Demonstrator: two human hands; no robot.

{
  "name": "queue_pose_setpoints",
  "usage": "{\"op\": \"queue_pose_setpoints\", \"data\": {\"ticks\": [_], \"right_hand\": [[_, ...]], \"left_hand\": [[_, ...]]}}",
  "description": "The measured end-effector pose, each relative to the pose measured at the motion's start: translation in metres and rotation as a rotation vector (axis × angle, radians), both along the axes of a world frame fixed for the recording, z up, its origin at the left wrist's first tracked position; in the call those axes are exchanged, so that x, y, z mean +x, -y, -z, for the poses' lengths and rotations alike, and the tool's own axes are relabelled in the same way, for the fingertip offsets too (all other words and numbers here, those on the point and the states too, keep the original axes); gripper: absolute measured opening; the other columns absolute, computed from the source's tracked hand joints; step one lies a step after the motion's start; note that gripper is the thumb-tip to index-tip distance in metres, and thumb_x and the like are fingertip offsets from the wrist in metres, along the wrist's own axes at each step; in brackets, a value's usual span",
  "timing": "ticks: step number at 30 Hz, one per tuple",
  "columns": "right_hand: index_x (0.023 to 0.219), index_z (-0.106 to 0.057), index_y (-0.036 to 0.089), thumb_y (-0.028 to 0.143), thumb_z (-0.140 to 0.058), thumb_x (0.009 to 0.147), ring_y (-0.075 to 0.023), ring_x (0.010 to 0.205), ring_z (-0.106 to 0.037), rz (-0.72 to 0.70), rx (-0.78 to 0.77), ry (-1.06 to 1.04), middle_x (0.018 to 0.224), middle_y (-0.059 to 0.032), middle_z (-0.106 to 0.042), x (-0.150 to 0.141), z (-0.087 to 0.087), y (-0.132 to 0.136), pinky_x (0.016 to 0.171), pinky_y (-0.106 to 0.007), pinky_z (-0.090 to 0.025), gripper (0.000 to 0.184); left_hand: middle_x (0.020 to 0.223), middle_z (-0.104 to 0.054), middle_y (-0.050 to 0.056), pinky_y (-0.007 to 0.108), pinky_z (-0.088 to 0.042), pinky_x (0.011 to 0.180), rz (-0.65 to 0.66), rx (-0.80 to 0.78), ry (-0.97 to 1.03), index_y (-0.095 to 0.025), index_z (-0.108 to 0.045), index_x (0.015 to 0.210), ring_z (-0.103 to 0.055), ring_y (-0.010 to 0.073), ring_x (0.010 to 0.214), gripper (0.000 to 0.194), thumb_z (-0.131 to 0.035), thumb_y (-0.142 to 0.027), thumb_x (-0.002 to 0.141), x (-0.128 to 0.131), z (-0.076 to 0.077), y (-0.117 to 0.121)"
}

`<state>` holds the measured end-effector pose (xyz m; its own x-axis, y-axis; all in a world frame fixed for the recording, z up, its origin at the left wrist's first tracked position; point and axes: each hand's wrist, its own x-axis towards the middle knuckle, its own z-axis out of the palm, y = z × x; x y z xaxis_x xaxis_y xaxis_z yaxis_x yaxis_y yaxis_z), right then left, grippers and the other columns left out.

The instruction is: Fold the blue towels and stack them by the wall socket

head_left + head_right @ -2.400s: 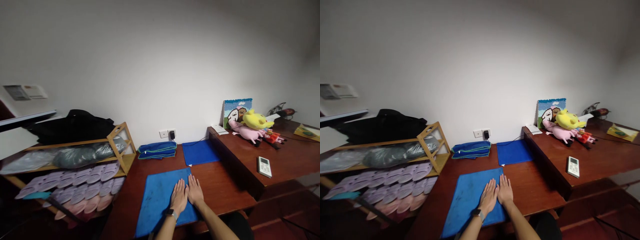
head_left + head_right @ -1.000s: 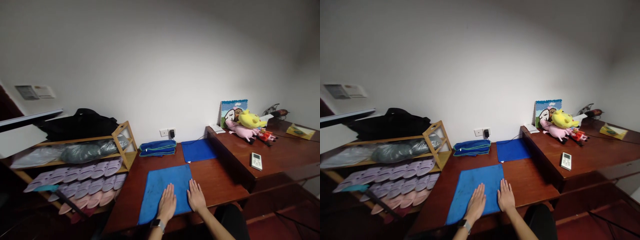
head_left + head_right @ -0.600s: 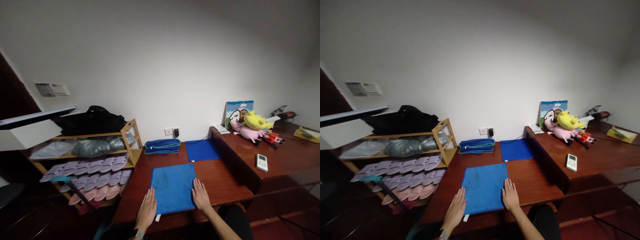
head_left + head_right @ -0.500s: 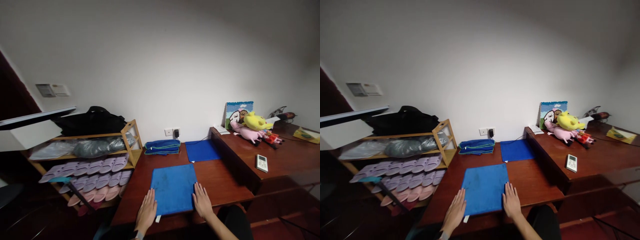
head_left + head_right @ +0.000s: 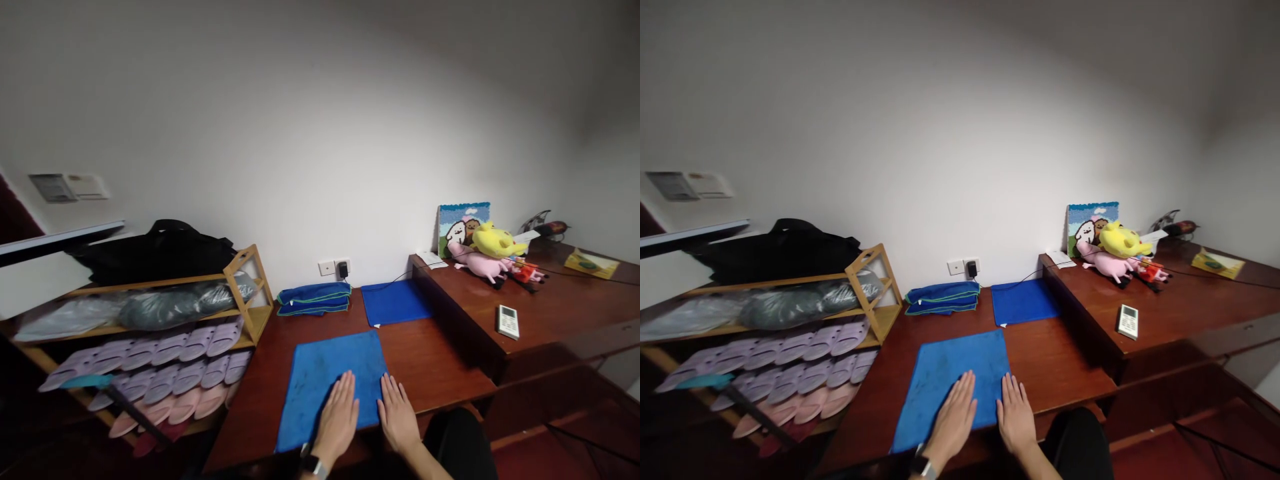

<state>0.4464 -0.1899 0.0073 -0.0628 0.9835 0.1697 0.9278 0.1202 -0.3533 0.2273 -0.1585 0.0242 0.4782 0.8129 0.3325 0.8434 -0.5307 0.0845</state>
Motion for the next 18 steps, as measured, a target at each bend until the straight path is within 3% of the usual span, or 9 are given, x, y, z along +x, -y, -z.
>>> {"op": "queue_pose_setpoints", "data": {"ticks": [3,5,7,10,13,15,18], "right_hand": [[0.163,-0.033,0.017,0.049,-0.02,0.108,-0.0248,0.158,-0.024,-0.011,-0.014,0.01,0.169,-0.0041,-0.026,0.001,-0.003,0.002,0.131,-0.046,-0.021,0.065],[0.163,-0.032,0.017,0.049,-0.019,0.108,-0.0245,0.158,-0.023,-0.013,-0.031,0.021,0.169,-0.0038,-0.024,0.001,-0.006,0.002,0.131,-0.046,-0.021,0.065],[0.163,-0.032,0.017,0.049,-0.018,0.108,-0.0242,0.158,-0.023,-0.009,-0.039,0.029,0.169,-0.0029,-0.022,0.001,-0.008,0.002,0.131,-0.046,-0.021,0.065],[0.164,-0.03,0.016,0.048,-0.019,0.108,-0.0234,0.158,-0.021,-0.001,-0.054,0.036,0.169,-0.002,-0.02,0.001,-0.009,0.002,0.132,-0.045,-0.02,0.066],[0.164,-0.029,0.015,0.049,-0.018,0.107,-0.0229,0.159,-0.02,0.007,-0.076,0.042,0.17,-0.0017,-0.019,0.001,-0.006,0.002,0.132,-0.044,-0.02,0.067],[0.164,-0.031,0.017,0.049,-0.018,0.107,-0.0231,0.159,-0.021,0.019,-0.081,0.039,0.17,-0.001,-0.021,0.0,-0.003,0.002,0.132,-0.044,-0.019,0.067],[0.163,-0.034,0.019,0.048,-0.022,0.105,-0.0251,0.158,-0.023,0.05,-0.098,0.026,0.169,-0.0014,-0.026,-0.004,-0.002,-0.004,0.132,-0.047,-0.018,0.066]], "left_hand": [[0.169,-0.035,0.009,0.049,-0.036,0.126,0.017,-0.06,-0.009,-0.021,-0.019,0.165,-0.035,0.025,0.156,0.061,-0.025,-0.04,0.108,0.04,0.006,-0.011],[0.167,-0.039,0.01,0.05,-0.035,0.126,-0.041,-0.1,-0.015,-0.019,-0.026,0.164,-0.037,0.0254,0.155,0.061,-0.024,-0.042,0.108,0.035,0.013,-0.016],[0.167,-0.039,0.01,0.05,-0.033,0.127,-0.141,-0.131,-0.021,-0.018,-0.032,0.163,-0.036,0.0252,0.156,0.062,-0.023,-0.044,0.107,0.006,0.021,-0.019],[0.168,-0.037,0.011,0.049,-0.03,0.129,-0.33,-0.146,-0.029,-0.014,-0.037,0.161,-0.034,0.0257,0.156,0.065,-0.025,-0.046,0.106,-0.057,0.03,-0.021],[0.167,-0.038,0.012,0.05,-0.03,0.128,-0.425,-0.102,-0.03,-0.014,-0.037,0.161,-0.035,0.0266,0.156,0.067,-0.028,-0.047,0.104,-0.106,0.033,-0.019],[0.166,-0.039,0.012,0.05,-0.031,0.128,-0.432,-0.078,-0.034,-0.014,-0.036,0.162,-0.035,0.0263,0.156,0.068,-0.028,-0.047,0.103,-0.119,0.033,-0.018],[0.167,-0.039,0.012,0.049,-0.031,0.128,-0.438,-0.071,-0.045,-0.012,-0.037,0.161,-0.034,0.0259,0.156,0.069,-0.028,-0.048,0.103,-0.121,0.034,-0.017]]}}
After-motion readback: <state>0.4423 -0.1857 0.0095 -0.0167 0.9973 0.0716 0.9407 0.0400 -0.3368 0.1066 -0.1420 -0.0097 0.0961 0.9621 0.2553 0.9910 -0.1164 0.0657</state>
